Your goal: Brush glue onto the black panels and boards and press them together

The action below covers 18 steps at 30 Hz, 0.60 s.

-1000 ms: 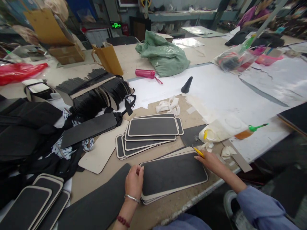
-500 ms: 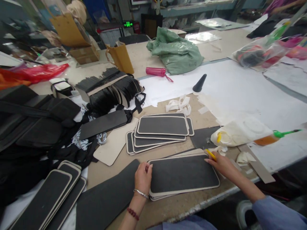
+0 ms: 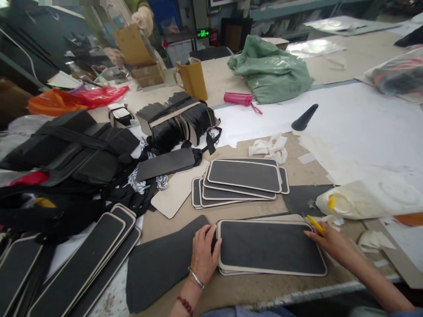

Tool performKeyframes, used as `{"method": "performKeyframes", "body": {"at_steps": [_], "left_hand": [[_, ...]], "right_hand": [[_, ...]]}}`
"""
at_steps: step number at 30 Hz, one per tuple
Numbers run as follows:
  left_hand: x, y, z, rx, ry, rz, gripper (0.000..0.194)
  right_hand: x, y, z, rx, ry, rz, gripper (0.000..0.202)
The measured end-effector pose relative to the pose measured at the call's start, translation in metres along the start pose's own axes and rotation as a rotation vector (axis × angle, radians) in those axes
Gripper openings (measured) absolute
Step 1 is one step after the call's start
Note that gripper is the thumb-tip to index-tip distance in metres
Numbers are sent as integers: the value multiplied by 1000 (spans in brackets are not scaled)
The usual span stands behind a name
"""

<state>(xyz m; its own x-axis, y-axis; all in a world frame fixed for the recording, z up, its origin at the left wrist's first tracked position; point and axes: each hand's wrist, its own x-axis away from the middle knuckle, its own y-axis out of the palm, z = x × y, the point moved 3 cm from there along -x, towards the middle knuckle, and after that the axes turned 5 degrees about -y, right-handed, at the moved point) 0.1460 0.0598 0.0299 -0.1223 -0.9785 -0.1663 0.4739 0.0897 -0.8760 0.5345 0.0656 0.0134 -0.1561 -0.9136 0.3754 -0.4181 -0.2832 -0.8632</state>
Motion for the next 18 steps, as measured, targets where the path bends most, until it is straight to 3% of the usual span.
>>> {"method": "performKeyframes", "body": {"at_steps": [4,9,13,18], "left_hand": [[17,0,-20,-255,176,15,35],[16,-2,-26,-302,219,74,31],[6,-1,-8,-68,73,70,30],[-4,15,6,111,-177,-43,31]], "right_hand": [[-1,0,1,57,-33,34,20],[-2,2,6,109,-53,50,19],[-2,3,8,120,-58,61,18],[0,1,4,116,-49,75,20]]}}
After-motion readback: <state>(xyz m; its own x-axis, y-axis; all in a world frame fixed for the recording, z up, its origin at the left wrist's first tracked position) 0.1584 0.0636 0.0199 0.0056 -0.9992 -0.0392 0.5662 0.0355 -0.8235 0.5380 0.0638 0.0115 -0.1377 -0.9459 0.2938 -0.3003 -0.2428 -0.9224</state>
